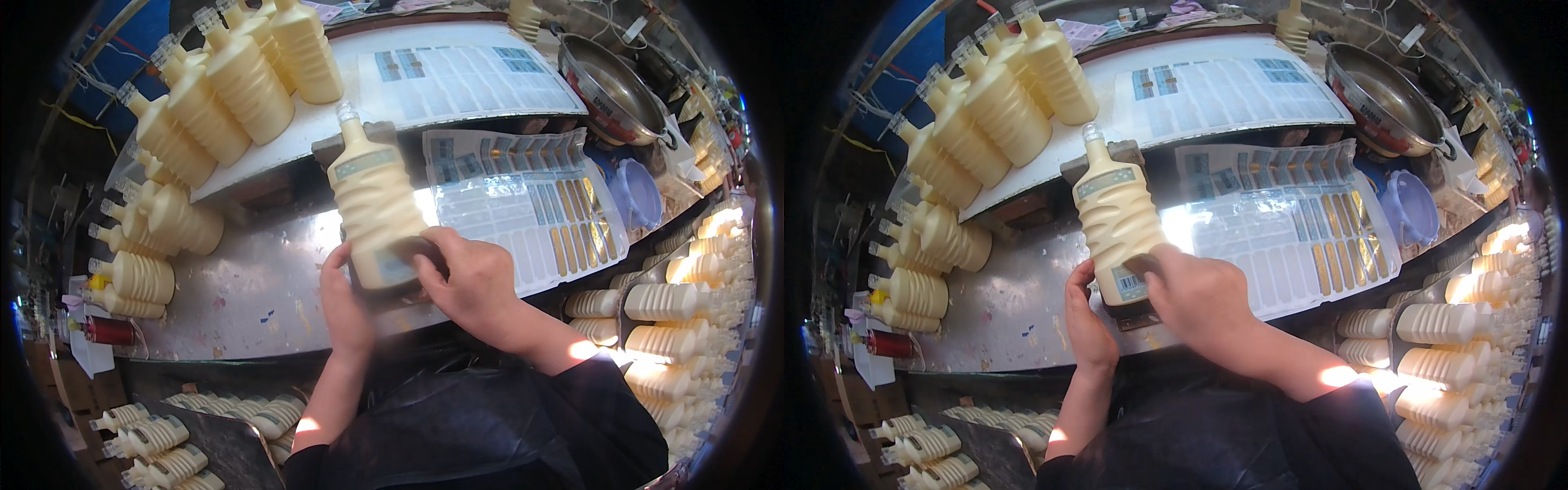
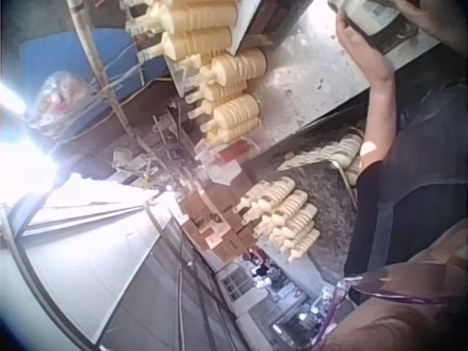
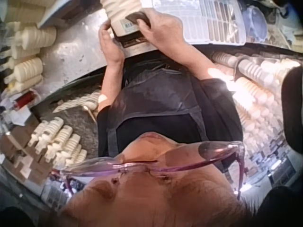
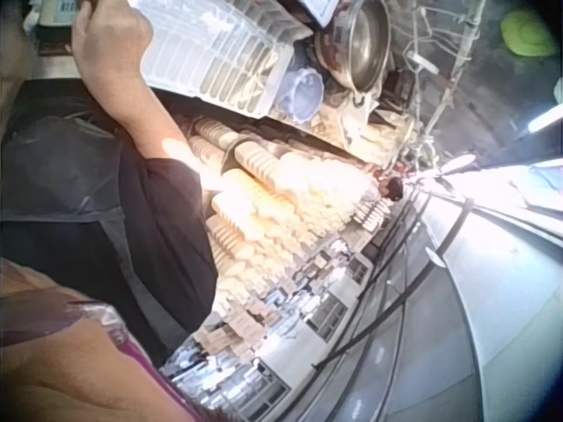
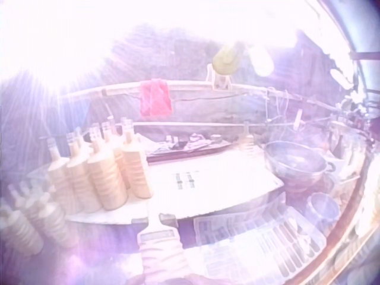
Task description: The person picks up a plastic bottle, applies a label to its side, and smooths it with a small tool. They repeat this process for multiple bottles, placing each labeled bottle back on the table.
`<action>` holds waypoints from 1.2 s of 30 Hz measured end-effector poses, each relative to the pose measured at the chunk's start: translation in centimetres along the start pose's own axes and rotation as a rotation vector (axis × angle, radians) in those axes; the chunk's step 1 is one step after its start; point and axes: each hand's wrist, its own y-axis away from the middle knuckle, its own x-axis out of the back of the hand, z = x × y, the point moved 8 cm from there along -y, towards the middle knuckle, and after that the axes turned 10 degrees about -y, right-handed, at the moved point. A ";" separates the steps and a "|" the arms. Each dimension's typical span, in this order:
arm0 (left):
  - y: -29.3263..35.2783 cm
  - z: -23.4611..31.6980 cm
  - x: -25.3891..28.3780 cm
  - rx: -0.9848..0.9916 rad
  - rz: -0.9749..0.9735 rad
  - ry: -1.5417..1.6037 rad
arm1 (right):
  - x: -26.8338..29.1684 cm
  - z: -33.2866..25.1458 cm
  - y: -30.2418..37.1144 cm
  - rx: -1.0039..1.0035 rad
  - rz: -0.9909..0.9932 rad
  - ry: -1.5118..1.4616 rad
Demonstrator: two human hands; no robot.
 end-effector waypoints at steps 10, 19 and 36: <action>0.9 0.6 -2.0 -0.062 -0.031 -0.307 | -0.2 3.8 1.1 -0.241 -0.017 -0.120; 1.2 -1.4 -1.7 -0.139 -0.154 -0.335 | -0.4 5.0 1.0 -0.176 -0.046 -0.171; 0.5 6.4 -1.0 -0.587 0.030 -0.693 | -2.8 5.6 0.0 -0.422 -0.298 -0.505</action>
